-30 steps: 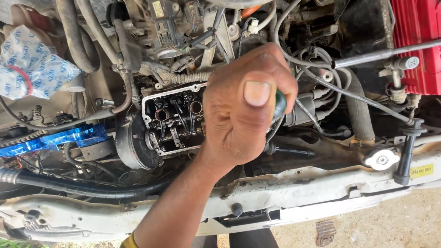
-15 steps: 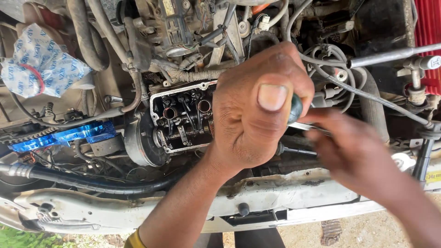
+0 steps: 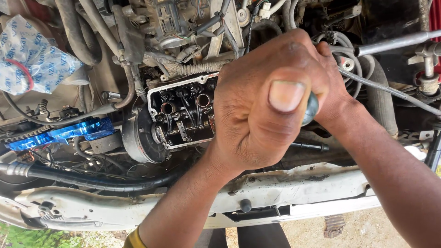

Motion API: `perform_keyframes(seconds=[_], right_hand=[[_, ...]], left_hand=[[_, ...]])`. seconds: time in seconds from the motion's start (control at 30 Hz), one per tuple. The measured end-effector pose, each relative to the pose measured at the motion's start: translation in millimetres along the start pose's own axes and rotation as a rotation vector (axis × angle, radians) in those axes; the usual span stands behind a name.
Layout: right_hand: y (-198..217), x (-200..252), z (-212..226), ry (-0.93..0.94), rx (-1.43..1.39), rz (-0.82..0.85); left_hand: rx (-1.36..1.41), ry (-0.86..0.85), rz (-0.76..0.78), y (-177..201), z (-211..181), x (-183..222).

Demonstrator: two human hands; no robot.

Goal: Repairing or adjusting components within a vehicle engine bay using tools like wrenches and screwdrivers.

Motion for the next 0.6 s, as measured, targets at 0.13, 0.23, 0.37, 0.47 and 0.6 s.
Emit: perform_keyframes(seconds=[0.13, 0.23, 0.37, 0.47, 0.6], right_hand=[[-11.7, 5.7, -7.6, -0.012, -0.073, -0.027], [-6.1, -6.4, 8.1, 0.02, 0.039, -0.012], [-17.7, 0.7, 15.9, 0.095, 0.211, -0.113], [6.2, 2.9, 16.2, -0.078, -0.137, -0.153], [12.4, 5.4, 20.4, -0.135, -0.193, -0.129]], left_hand=[[0.003, -0.014, 0.016, -0.1, -2.2, -0.4], [-0.017, -0.004, -0.009, 2.0, 0.6, 0.9], [0.013, -0.011, -0.016, 2.0, -0.8, 0.2], [-0.008, -0.001, -0.002, -2.1, 0.5, -0.8], [0.02, -0.048, -0.051, -1.8, 1.8, 1.1]])
Point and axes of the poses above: each hand's wrist, its own x-axis away from the middle knuckle, its own y-axis out of the back of the hand, z = x × y, the point moved 8 cm from there along -x, towards the middle knuckle, and after that the axes turned 15 degrees about x, right-handed, at the moved point
